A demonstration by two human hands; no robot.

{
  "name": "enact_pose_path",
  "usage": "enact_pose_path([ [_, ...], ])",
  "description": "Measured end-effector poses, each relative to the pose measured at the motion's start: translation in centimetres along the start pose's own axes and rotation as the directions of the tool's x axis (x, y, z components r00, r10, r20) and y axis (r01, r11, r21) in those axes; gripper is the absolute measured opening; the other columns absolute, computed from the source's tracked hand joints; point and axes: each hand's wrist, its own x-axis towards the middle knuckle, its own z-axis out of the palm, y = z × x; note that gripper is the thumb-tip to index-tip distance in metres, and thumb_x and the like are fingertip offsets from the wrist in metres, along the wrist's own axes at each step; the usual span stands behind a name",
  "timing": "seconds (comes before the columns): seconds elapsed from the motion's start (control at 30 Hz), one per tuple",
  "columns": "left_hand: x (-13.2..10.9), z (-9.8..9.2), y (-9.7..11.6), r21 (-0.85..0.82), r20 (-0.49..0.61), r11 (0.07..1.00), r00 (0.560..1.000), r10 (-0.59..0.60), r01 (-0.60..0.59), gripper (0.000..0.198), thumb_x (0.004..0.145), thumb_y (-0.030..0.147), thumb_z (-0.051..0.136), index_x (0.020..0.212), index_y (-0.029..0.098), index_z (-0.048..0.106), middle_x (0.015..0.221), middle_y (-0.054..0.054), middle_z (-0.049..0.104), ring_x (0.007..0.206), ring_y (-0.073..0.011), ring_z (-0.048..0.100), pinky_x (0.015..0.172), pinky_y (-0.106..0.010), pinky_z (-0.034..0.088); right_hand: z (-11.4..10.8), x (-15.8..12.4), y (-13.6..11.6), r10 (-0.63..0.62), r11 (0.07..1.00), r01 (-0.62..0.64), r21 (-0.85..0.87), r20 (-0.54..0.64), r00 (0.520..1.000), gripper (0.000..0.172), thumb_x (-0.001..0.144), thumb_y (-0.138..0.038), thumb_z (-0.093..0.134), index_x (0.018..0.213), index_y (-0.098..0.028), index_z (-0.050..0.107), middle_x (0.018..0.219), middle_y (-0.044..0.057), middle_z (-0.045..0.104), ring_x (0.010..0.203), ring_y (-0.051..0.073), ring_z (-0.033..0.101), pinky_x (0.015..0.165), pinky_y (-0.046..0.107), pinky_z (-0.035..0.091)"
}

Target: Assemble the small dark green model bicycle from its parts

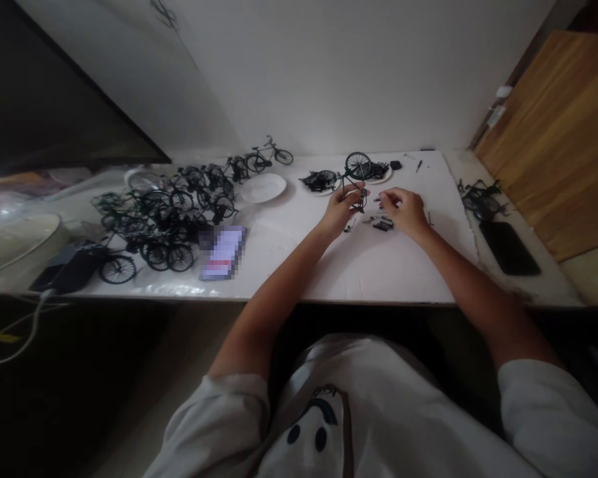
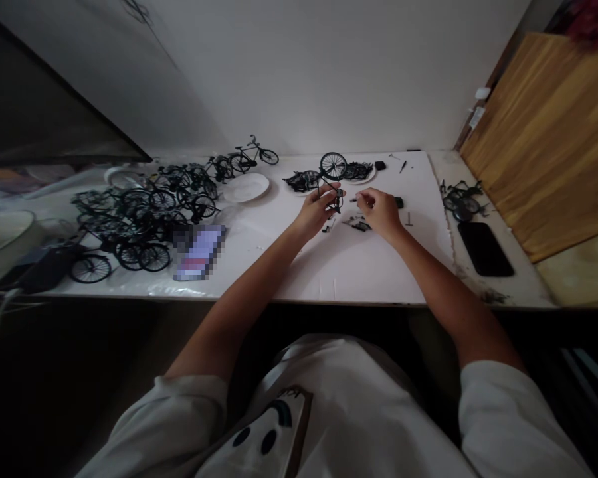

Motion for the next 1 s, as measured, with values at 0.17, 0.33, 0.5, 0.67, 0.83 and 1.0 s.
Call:
enact_pose_path([
  [0.17, -0.2, 0.2, 0.3, 0.027, -0.020, 1.000, 1.000, -0.011, 0.011, 0.030, 0.096, 0.033, 0.078, 0.123, 0.021, 0.077, 0.122, -0.011, 0.081, 0.097, -0.0165, 0.067, 0.078, -0.025, 0.048, 0.1, 0.1, -0.4, -0.013, 0.993, 0.017, 0.115, -0.030, 0.999, 0.035, 0.096, -0.054, 0.073, 0.096, -0.020, 0.079, 0.092, 0.010, 0.083, 0.086, 0.025, 0.076, 0.087, 0.040, 0.061],
  [0.33, 0.0, 0.0, 0.1, 0.033, -0.022, 0.999, 1.000, -0.012, 0.013, 0.028, 0.098, 0.031, 0.074, 0.124, 0.021, 0.077, 0.121, -0.010, 0.081, 0.096, -0.0158, 0.066, 0.079, -0.025, 0.049, -0.1, -0.1, -1.3, 0.085, 0.932, -0.099, 0.348, 0.054, 0.995, 0.064, 0.087, -0.055, 0.085, 0.141, -0.026, 0.067, 0.088, 0.003, 0.079, 0.076, 0.021, 0.071, 0.064, 0.033, 0.058],
  [0.5, 0.0, 0.0, -0.1, -0.001, 0.016, 1.000, 1.000, -0.006, 0.006, 0.027, 0.096, 0.029, 0.076, 0.121, 0.020, 0.077, 0.111, -0.007, 0.080, 0.094, -0.0154, 0.067, 0.083, -0.027, 0.052, -0.1, -0.5, -1.9, 0.073, 0.880, -0.155, 0.449, 0.194, 0.978, 0.064, 0.083, -0.061, 0.088, 0.133, -0.025, 0.073, 0.084, 0.002, 0.077, 0.065, 0.017, 0.063, 0.051, 0.028, 0.050],
  [0.67, -0.4, 0.4, 0.3, -0.050, 0.076, 0.997, 0.996, -0.051, 0.055, 0.025, 0.094, 0.027, 0.077, 0.117, 0.020, 0.076, 0.108, -0.006, 0.078, 0.093, -0.0155, 0.069, 0.089, -0.030, 0.056, 0.2, -0.6, -2.0, 0.048, 0.868, -0.162, 0.470, 0.245, 0.968, 0.064, 0.080, -0.063, 0.091, 0.129, -0.024, 0.074, 0.075, -0.001, 0.073, 0.056, 0.014, 0.058, 0.050, 0.028, 0.046],
  [0.83, -0.7, 0.6, 0.5, -0.060, 0.109, 0.996, 0.992, -0.066, 0.073, 0.024, 0.091, 0.028, 0.081, 0.114, 0.020, 0.076, 0.105, -0.007, 0.078, 0.092, -0.0162, 0.069, 0.087, -0.029, 0.057, 0.1, -0.8, -2.2, 0.018, 0.888, -0.100, 0.450, 0.183, 0.983, 0.056, 0.085, -0.061, 0.088, 0.124, -0.023, 0.073, 0.071, -0.001, 0.072, 0.061, 0.016, 0.064, 0.059, 0.030, 0.052],
  [1.0, -0.7, 0.6, 0.5, -0.064, 0.121, 0.994, 0.989, -0.080, 0.088, 0.024, 0.092, 0.026, 0.079, 0.115, 0.019, 0.076, 0.101, -0.005, 0.076, 0.091, -0.0156, 0.069, 0.087, -0.029, 0.056, 0.1, -0.9, -2.3, 0.072, 0.887, -0.152, 0.435, 0.195, 0.978, 0.058, 0.081, -0.068, 0.088, 0.117, -0.025, 0.070, 0.070, -0.002, 0.072, 0.058, 0.016, 0.065, 0.055, 0.029, 0.050],
])
